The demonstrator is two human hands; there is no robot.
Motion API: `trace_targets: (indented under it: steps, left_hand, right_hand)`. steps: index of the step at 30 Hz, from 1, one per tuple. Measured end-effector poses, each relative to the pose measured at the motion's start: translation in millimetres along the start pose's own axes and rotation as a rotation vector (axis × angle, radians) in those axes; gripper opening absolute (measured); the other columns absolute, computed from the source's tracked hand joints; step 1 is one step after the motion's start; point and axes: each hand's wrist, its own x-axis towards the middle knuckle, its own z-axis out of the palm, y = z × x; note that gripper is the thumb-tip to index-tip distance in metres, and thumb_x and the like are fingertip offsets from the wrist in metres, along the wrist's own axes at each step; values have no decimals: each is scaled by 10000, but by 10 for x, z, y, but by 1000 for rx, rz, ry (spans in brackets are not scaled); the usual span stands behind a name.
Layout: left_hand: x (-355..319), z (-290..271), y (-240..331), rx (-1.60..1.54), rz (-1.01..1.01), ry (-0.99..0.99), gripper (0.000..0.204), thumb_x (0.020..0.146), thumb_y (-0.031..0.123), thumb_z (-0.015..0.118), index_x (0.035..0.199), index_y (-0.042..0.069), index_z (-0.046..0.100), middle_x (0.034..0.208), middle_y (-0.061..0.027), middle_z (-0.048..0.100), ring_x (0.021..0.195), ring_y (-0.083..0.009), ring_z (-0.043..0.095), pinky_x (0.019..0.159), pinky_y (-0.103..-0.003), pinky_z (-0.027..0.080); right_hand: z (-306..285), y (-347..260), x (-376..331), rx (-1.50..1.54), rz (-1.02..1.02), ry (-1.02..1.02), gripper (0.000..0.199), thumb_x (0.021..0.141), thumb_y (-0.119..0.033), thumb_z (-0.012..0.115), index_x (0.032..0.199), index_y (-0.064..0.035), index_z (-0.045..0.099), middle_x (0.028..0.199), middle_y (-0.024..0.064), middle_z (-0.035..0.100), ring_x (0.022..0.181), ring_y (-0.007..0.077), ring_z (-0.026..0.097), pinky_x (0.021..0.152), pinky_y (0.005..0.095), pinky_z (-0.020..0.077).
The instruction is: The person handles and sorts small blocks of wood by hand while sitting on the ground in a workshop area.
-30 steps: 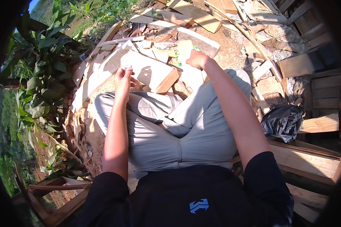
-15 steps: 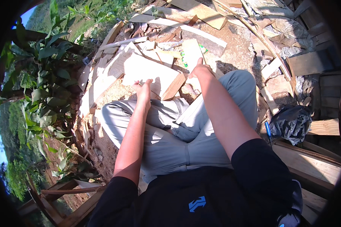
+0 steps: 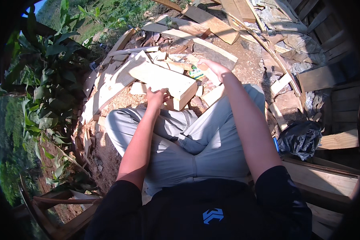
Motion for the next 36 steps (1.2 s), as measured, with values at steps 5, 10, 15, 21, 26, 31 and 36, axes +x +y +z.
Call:
trace_targets:
  steps: [5, 10, 15, 21, 26, 31, 36]
  left_hand:
    - [133, 94, -125, 67, -29, 31, 945, 842, 185, 719, 1519, -62, 106, 1096, -182, 606, 832, -214, 657, 668, -329, 549]
    - [195, 65, -152, 64, -69, -73, 853, 885, 270, 700, 1454, -115, 195, 1192, -194, 585, 980, -255, 648, 790, -362, 544]
    - [220, 202, -145, 24, -107, -121, 676, 905, 348, 701, 1304, -88, 372, 1169, -208, 595, 998, -270, 650, 837, -382, 552]
    - [379, 396, -348, -165, -27, 77, 546, 849, 255, 803, 1135, -46, 449, 868, -107, 610, 649, -187, 612, 542, -327, 542]
    - [349, 331, -257, -109, -57, 2, 539, 824, 183, 823, 1130, -6, 421, 782, -70, 606, 550, -128, 569, 437, -266, 458]
    - [249, 202, 94, -56, 4, 107, 469, 835, 186, 789, 1143, -18, 499, 940, -121, 660, 738, -196, 675, 615, -324, 554]
    - [187, -2, 503, -137, 9, 32, 432, 878, 205, 683, 1171, -78, 540, 1040, -193, 675, 884, -251, 700, 733, -373, 578]
  right_hand:
    - [33, 62, -370, 517, -2, -131, 739, 720, -608, 683, 1197, -59, 555, 1039, 196, 594, 778, 294, 648, 696, 448, 583]
    - [112, 311, -520, 760, 31, -189, 620, 769, -611, 603, 1076, -73, 571, 1052, 168, 558, 845, 292, 596, 730, 478, 547]
    - [312, 355, -442, 687, 85, -108, 797, 744, -729, 554, 1232, -99, 566, 1137, 159, 610, 1024, 320, 616, 951, 601, 450]
    - [572, 461, -399, 532, 82, -105, 852, 772, -703, 564, 1330, -63, 506, 1194, 157, 627, 1065, 295, 646, 925, 483, 510]
    - [579, 507, -451, 511, 53, -121, 796, 802, -638, 585, 1359, -82, 464, 1241, 172, 600, 1050, 287, 662, 888, 470, 539]
    - [256, 304, -666, 759, -12, -150, 749, 812, -598, 601, 1304, -44, 495, 1159, 166, 612, 1067, 307, 645, 954, 514, 490]
    - [49, 332, -865, 725, -281, -78, 614, 854, -445, 637, 1332, -108, 450, 1132, 144, 590, 985, 287, 649, 809, 500, 566]
